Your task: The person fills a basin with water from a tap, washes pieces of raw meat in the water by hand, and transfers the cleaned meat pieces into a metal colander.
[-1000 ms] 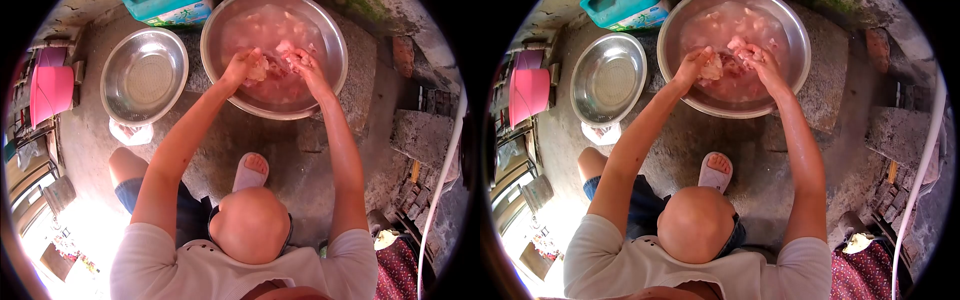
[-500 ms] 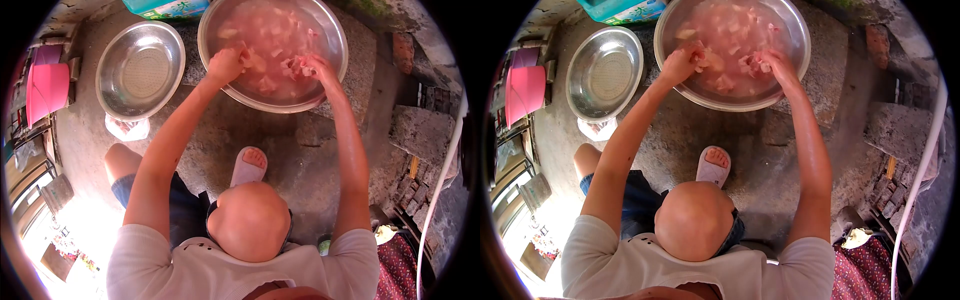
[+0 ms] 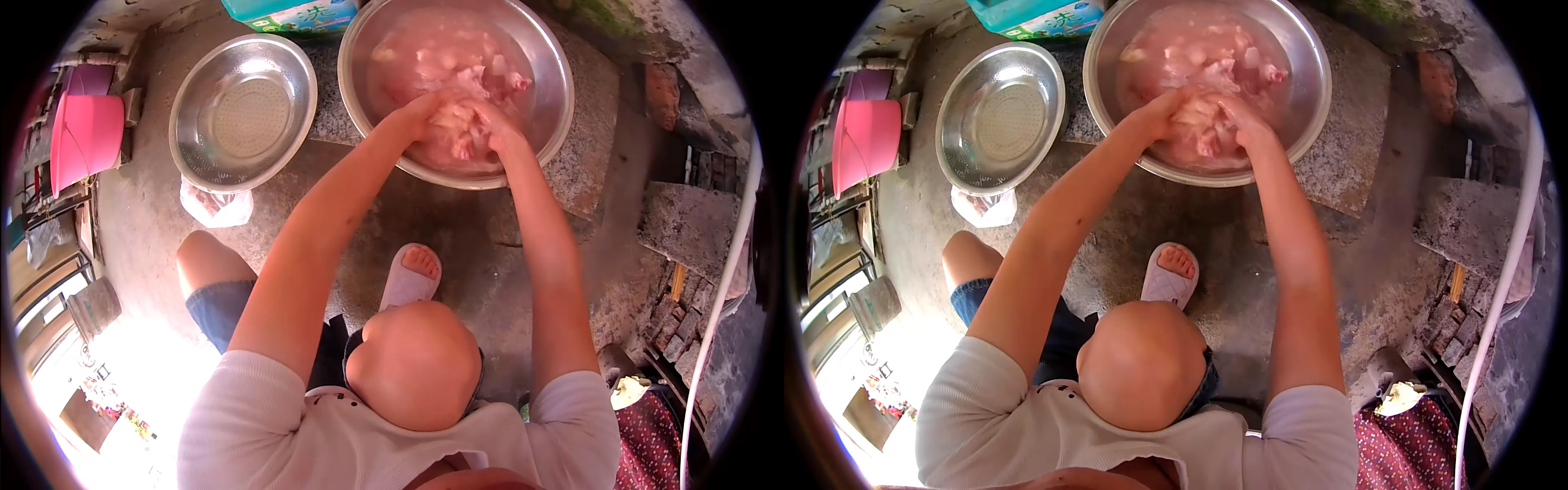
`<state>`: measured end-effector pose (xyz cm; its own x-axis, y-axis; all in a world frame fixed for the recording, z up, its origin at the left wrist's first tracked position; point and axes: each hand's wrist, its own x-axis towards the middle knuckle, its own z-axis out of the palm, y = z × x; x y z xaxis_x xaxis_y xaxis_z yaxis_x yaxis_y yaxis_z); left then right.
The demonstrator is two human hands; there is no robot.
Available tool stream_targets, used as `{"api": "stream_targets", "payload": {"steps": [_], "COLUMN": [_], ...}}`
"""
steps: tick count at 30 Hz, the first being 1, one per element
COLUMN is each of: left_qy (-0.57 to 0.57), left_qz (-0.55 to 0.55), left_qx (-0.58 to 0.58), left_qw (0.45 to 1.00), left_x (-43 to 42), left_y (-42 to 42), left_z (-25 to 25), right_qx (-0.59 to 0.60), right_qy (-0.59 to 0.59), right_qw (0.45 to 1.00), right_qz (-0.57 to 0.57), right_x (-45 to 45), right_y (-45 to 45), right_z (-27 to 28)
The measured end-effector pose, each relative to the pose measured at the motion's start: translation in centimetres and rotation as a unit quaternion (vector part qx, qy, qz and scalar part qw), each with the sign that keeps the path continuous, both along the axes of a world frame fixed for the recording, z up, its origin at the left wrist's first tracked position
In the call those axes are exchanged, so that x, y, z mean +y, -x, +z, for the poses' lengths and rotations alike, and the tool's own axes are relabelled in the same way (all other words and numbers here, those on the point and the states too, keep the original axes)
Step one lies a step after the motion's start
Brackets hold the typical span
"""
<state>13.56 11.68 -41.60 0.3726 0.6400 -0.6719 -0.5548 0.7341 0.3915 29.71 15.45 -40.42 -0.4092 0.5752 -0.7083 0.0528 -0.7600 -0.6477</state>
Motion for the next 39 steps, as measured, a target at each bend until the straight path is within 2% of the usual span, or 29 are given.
{"api": "stream_targets", "payload": {"steps": [1, 2, 4, 8, 13, 16, 19, 22, 25, 27, 28, 29, 32, 33, 36, 37, 39], "left_qy": [-0.014, -0.051, -0.129, -0.175, -0.097, -0.133, -0.155, -0.17, -0.241, -0.257, -0.265, -0.246, -0.207, -0.241, -0.298, -0.332, -0.361], "left_qz": [-0.002, 0.019, 0.053, 0.096, 0.125, 0.103, 0.037, 0.069, 0.025, 0.033, 0.037, 0.038, -0.011, -0.06, -0.147, -0.146, -0.182], "left_qx": [-0.026, 0.004, 0.063, 0.049, -0.025, -0.01, 0.035, 0.041, 0.044, 0.059, 0.068, 0.092, 0.117, 0.197, 0.293, 0.317, 0.532], "left_qw": [1.0, 0.999, 0.988, 0.979, 0.987, 0.986, 0.987, 0.982, 0.969, 0.964, 0.961, 0.964, 0.971, 0.948, 0.896, 0.876, 0.744], "left_x": [-0.5, -1.3, -2.0, -3.0, -3.4, -3.8, -4.2, -4.8, -5.6, -6.1, -6.1, -6.4, -6.6, -6.5, -6.2, -6.2, -6.1], "left_y": [0.2, 0.7, 0.9, 1.0, 1.5, 1.5, 2.4, 2.1, 2.3, 1.7, 1.4, 1.1, 1.4, 1.4, 1.0, 1.2, 1.3], "left_z": [0.8, 1.5, 3.1, 4.3, 5.2, 5.9, 4.8, 5.2, 5.6, 6.6, 7.9, 9.3, 8.5, 7.9, 7.7, 7.1, 7.2], "right_qx": [0.063, 0.125, 0.108, 0.123, 0.203, 0.181, 0.191, 0.112, -0.027, -0.13, -0.177, -0.265, -0.357, -0.334, -0.262, -0.278, -0.307], "right_qy": [-0.006, -0.01, 0.02, 0.042, -0.016, 0.024, -0.036, -0.045, -0.135, -0.291, -0.365, -0.43, -0.572, -0.556, -0.501, -0.515, -0.541], "right_qw": [0.998, 0.992, 0.993, 0.991, 0.978, 0.982, 0.981, 0.991, 0.989, 0.932, 0.884, 0.83, 0.705, 0.732, 0.807, 0.78, 0.715], "right_qz": [-0.011, -0.021, -0.05, -0.031, -0.039, -0.054, -0.019, -0.053, 0.053, 0.175, 0.233, 0.236, 0.222, 0.208, 0.169, 0.221, 0.32], "right_x": [-0.3, -0.7, -0.5, -0.2, -0.9, -0.9, -1.0, -1.7, -0.4, -0.4, -1.1, -2.5, -2.0, -1.5, 1.2, 1.9, 2.9], "right_y": [-0.2, -0.5, -1.3, -2.5, -1.9, -2.6, -2.9, -2.5, -3.2, -3.7, -2.6, -2.7, -2.5, -2.1, 1.1, 2.5, 5.5], "right_z": [0.7, 1.6, 3.1, 4.6, 6.3, 6.0, 6.2, 6.6, 4.4, 2.9, 4.9, 7.4, 7.7, 7.2, 3.7, 2.5, 0.2]}}
